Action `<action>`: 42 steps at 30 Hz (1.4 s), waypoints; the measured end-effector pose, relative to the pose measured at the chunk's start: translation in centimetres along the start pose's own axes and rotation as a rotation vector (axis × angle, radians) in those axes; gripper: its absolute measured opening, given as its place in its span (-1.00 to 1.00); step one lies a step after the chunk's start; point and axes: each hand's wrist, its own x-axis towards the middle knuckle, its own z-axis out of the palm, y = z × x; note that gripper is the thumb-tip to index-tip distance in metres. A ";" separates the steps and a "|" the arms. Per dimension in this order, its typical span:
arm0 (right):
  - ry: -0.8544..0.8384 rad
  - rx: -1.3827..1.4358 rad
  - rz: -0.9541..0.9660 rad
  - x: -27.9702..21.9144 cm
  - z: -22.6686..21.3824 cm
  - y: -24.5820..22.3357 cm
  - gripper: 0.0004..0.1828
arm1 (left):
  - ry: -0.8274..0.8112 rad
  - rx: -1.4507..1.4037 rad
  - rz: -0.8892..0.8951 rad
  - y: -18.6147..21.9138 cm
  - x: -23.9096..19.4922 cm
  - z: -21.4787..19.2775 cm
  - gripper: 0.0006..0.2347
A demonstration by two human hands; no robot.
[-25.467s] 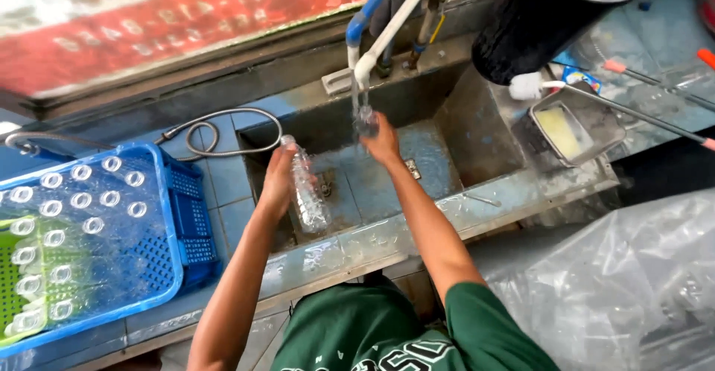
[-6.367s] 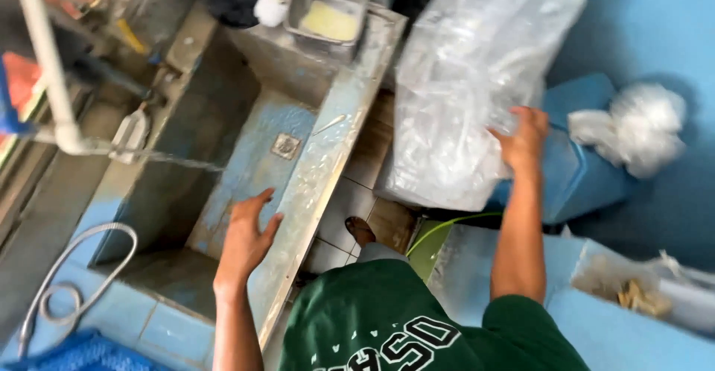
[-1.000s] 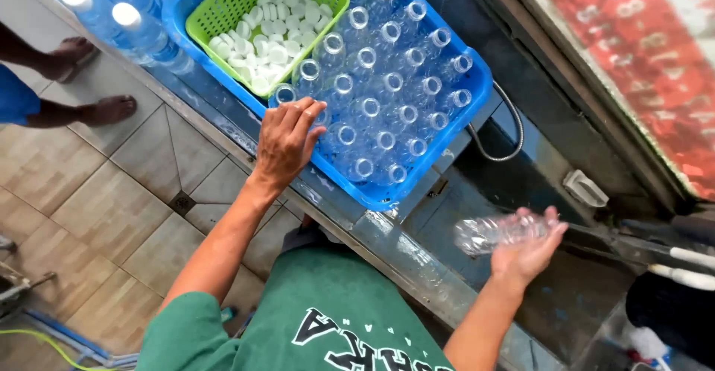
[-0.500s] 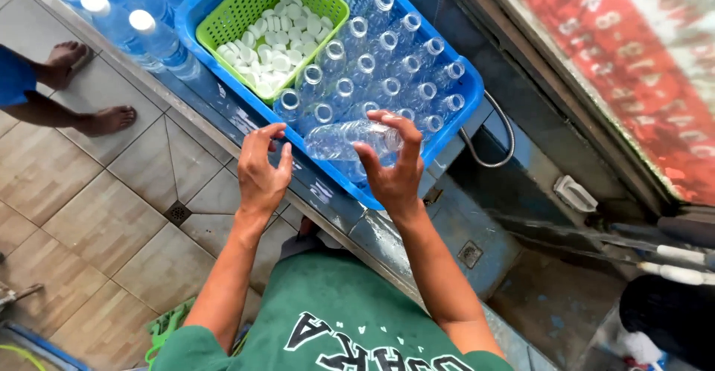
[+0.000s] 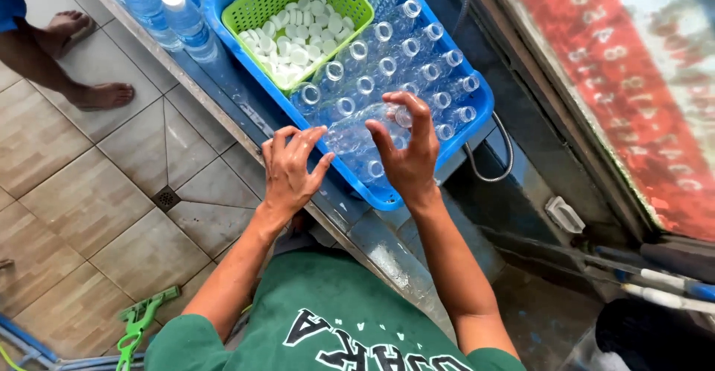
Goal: Rinsing empty plastic bottles under a faucet and organizing them into a blue plastic crate.
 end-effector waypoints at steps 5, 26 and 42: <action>0.030 -0.048 -0.052 0.5 -0.4 -0.4 -0.49 | -0.069 0.090 0.036 -0.4 0.8 1.3 -0.56; -0.484 -0.574 -0.143 -5.3 0.0 8.8 -0.68 | -0.181 -0.432 -0.037 2.8 4.8 -1.5 -0.51; -0.721 -0.343 0.081 -0.8 -2.6 4.5 -0.39 | -0.300 -0.195 0.192 -1.2 4.9 -0.2 -0.47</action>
